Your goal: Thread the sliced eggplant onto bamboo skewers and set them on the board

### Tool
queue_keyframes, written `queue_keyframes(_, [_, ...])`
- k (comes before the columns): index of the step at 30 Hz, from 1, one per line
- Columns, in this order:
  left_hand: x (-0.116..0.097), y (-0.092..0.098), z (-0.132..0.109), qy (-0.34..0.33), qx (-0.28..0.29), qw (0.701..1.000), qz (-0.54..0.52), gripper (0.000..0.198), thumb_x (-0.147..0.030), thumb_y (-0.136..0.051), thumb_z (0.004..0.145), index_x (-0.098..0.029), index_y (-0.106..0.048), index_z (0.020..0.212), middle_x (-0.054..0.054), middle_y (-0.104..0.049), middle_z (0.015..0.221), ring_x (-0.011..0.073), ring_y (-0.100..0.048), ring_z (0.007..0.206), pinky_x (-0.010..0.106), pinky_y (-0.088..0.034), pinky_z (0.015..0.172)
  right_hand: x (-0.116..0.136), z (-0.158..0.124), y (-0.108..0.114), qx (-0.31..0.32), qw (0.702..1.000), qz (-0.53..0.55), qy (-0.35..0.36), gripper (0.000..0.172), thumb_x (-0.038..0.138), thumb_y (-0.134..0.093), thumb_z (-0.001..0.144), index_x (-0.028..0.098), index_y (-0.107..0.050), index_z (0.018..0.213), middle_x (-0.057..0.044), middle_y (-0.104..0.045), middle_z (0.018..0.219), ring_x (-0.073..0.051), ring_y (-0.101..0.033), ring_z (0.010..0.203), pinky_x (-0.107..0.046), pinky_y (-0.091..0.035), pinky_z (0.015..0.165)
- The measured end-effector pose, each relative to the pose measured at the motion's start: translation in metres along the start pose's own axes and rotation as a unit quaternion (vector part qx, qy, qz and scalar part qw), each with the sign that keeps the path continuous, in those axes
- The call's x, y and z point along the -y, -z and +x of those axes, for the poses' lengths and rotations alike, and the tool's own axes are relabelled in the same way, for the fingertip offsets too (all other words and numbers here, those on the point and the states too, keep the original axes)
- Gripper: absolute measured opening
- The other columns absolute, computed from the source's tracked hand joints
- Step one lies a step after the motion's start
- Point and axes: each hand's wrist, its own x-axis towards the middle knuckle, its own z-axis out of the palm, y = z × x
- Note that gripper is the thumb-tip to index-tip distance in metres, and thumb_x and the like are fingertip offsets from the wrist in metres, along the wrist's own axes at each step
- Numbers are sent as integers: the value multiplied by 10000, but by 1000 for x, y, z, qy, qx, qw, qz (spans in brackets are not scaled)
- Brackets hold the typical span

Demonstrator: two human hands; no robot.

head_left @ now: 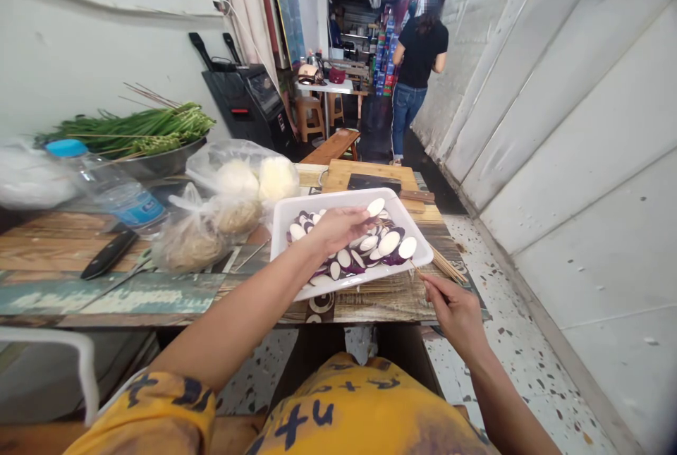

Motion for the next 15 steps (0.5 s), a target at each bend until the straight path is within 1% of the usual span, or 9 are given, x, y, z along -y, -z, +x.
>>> queue_keyframes(8, [-1,-1,-3,-9,-13,1000,17,93,7,-575,735,-51,-642,707,84,-630,686,96,-604,610,173,-471,539,1,3,-3,-8,1000,12,5,253,272,-478,838,188,-685,957,-60,-706,825,-185,-657,714,-310,-536,687])
queue_keyframes(13, [7,-4,-2,-13,-19,999,45,45,-22,-646,671,-58,-660,696,82,-639,695,102,-592,618,192,-468,552,5,7,-10,-2,1000,18,5,247,275,-479,839,195,-676,966,-54,-701,858,-189,-652,756,-312,-523,717])
queue_keyframes(15, [11,-5,0,-31,-28,996,79,64,-63,-671,653,-62,-669,717,74,-640,689,87,-565,580,199,-456,553,9,11,-11,-7,1000,16,5,250,278,-479,839,189,-674,966,-56,-699,849,-187,-649,757,-305,-516,715])
